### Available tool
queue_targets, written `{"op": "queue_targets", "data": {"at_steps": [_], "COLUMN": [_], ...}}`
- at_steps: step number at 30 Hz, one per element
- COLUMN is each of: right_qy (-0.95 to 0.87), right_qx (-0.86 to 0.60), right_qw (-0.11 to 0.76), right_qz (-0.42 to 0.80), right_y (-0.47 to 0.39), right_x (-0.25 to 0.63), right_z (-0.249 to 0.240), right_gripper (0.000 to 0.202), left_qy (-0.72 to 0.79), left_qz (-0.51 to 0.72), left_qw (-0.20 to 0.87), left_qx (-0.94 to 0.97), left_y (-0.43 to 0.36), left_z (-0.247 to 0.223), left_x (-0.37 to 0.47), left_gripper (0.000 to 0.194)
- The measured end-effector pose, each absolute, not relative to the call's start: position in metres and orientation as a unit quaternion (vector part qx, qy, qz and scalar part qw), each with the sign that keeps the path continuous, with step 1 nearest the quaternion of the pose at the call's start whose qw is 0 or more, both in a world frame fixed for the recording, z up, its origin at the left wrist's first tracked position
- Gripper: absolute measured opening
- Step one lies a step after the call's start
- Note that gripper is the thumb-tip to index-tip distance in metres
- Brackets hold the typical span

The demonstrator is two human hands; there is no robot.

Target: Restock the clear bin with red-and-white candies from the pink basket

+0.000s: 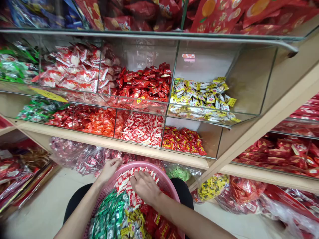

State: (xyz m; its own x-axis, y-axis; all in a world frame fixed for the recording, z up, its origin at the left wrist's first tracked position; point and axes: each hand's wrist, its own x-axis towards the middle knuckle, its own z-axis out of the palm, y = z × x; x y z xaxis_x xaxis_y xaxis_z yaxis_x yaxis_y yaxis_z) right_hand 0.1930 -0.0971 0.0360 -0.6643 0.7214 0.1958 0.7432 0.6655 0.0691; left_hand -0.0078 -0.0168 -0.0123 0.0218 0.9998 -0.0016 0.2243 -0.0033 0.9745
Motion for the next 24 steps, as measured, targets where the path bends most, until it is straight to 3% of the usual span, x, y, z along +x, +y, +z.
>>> {"op": "queue_targets", "data": {"at_steps": [7, 10, 16, 24], "right_qy": [-0.882, -0.853, -0.769, -0.723], "right_qx": [-0.412, -0.459, -0.628, -0.688], "right_qw": [0.215, 0.237, 0.120, 0.054], "right_qz": [-0.081, -0.079, -0.026, 0.031], "right_y": [-0.057, -0.030, 0.023, 0.046], "right_x": [0.191, 0.193, 0.200, 0.206], "right_z": [0.133, 0.158, 0.156, 0.129], "right_gripper": [0.022, 0.021, 0.021, 0.027], "left_qy": [0.549, 0.548, 0.554, 0.553], "left_qz": [0.429, 0.432, 0.441, 0.433], "left_qw": [0.427, 0.440, 0.466, 0.451], "left_qx": [0.576, 0.565, 0.530, 0.550], "left_y": [-0.017, -0.017, -0.016, -0.017], "left_z": [-0.011, -0.012, -0.011, -0.009], "left_x": [-0.009, -0.009, -0.009, -0.009], "left_gripper": [0.035, 0.035, 0.039, 0.035]}}
